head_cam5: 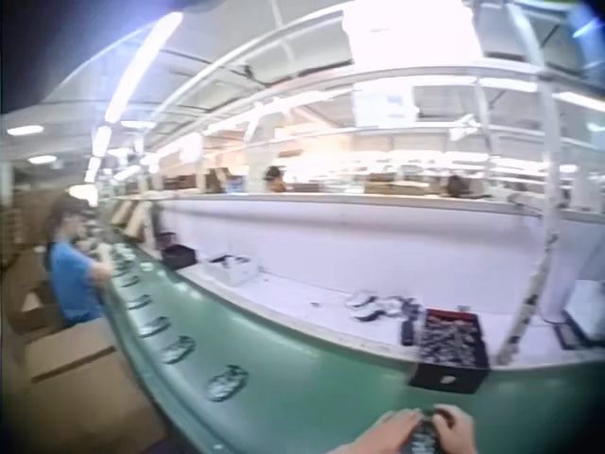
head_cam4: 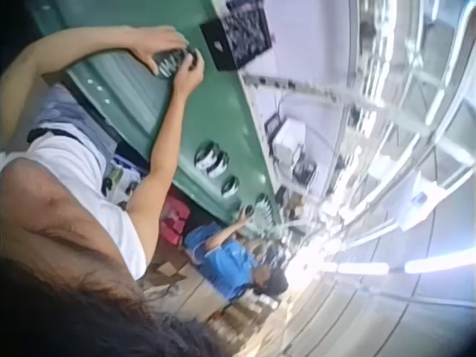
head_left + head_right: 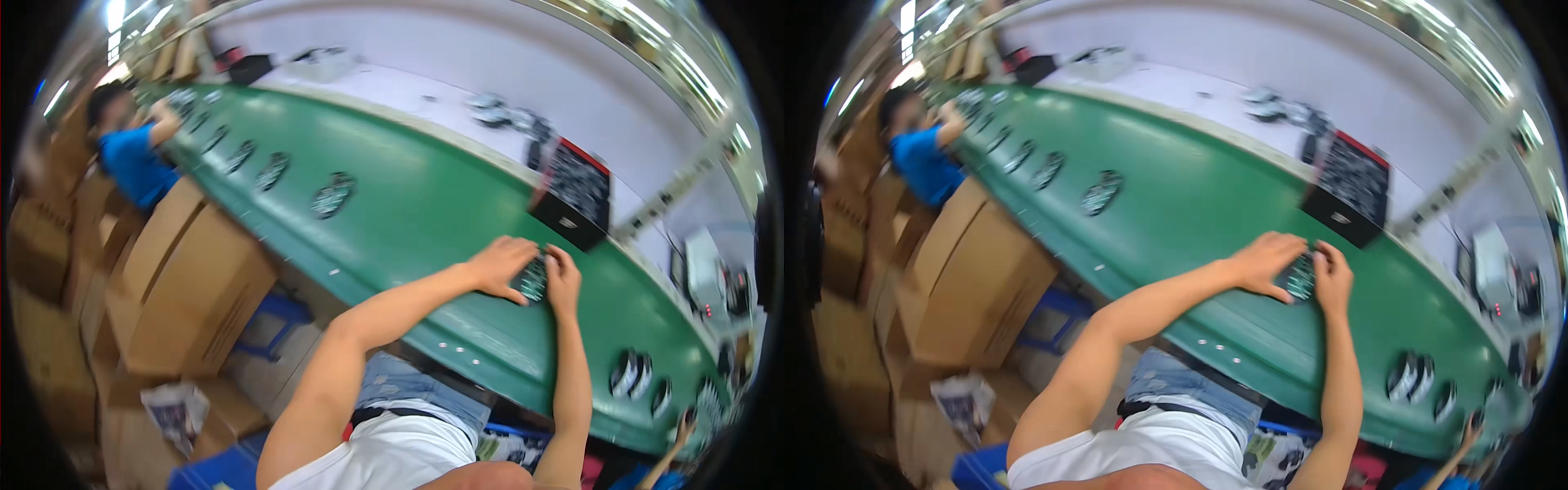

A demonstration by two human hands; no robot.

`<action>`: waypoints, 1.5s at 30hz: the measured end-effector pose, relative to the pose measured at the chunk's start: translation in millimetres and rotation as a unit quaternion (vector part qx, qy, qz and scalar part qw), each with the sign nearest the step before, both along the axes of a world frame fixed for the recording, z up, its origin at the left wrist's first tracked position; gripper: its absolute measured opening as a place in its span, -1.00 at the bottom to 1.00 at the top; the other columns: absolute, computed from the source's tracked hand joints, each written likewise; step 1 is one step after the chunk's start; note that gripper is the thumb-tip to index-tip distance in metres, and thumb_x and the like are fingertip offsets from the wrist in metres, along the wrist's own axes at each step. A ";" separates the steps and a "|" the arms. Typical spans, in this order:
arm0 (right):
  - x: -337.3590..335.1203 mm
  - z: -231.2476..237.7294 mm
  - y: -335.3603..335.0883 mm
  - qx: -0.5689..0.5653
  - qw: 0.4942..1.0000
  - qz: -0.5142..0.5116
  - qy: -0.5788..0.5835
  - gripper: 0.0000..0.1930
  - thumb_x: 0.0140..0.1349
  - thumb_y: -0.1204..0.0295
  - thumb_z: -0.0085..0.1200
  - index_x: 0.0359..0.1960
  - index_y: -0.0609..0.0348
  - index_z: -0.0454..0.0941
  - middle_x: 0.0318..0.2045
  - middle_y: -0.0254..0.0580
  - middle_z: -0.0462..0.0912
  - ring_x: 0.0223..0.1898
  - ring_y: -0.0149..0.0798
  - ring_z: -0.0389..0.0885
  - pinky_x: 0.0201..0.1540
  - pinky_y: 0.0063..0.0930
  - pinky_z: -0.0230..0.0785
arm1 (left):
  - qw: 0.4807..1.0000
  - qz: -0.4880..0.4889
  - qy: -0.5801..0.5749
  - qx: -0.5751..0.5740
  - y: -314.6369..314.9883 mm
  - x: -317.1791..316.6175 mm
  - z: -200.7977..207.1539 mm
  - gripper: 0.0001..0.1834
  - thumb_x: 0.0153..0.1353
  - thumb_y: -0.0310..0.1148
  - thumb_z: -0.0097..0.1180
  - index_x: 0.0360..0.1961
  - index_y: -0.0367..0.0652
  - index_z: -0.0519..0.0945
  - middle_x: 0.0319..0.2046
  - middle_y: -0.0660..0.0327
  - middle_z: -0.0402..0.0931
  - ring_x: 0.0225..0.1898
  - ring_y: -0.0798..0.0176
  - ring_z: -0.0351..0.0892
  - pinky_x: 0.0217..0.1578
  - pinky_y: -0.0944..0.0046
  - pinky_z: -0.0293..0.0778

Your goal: Assembling computer mice components on an industrial conveyor belt.

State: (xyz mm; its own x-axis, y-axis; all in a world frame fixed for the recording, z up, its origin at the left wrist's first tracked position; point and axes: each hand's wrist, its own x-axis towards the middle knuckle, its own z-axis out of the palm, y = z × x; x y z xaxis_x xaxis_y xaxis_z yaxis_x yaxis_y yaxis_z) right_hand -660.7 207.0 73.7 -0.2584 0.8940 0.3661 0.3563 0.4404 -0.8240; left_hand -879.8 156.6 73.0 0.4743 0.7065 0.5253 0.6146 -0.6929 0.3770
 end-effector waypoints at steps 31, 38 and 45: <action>232.9 61.4 -300.0 -0.082 0.953 -0.062 0.285 -0.57 0.37 0.14 0.06 -0.17 0.38 0.62 -0.15 0.12 0.66 -0.05 -0.10 0.64 0.05 -0.25 0.46 | 0.980 0.166 0.094 -0.049 29.8 -128.1 3.6 -0.51 0.26 -0.31 0.18 0.18 -0.32 0.55 0.26 -0.14 0.45 0.35 -0.20 0.36 0.38 -0.07 0.23; 279.5 -198.9 -501.3 -0.393 0.720 -0.571 0.010 -0.73 0.18 0.53 0.21 -0.05 0.22 0.67 -0.12 -0.21 0.72 -0.18 -0.37 0.68 -0.14 -0.48 0.50 | 0.984 0.122 0.110 -0.072 47.7 -93.9 -1.6 -0.51 0.47 -0.19 -0.01 0.32 -0.22 0.44 0.41 -0.02 0.30 0.44 -0.11 0.23 0.41 0.02 0.15; 204.0 -249.2 -507.0 -0.577 0.696 -0.238 -0.356 -0.11 -0.16 0.23 0.47 0.30 0.08 0.37 0.18 0.13 0.50 0.16 0.18 0.54 0.14 -0.05 0.51 | 0.981 0.146 0.098 -0.086 20.6 -113.1 3.5 -0.52 0.47 -0.19 0.01 0.31 -0.20 0.45 0.40 0.00 0.32 0.43 -0.09 0.27 0.41 0.05 0.16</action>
State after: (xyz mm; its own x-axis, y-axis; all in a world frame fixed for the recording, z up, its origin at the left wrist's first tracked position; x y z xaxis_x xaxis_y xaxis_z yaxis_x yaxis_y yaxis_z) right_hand -456.7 -300.0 -175.5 0.4182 0.5334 -0.7352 0.7340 -0.6753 -0.0724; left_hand -992.9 177.1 76.6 0.3186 0.8972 0.3059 0.8495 -0.4134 0.3278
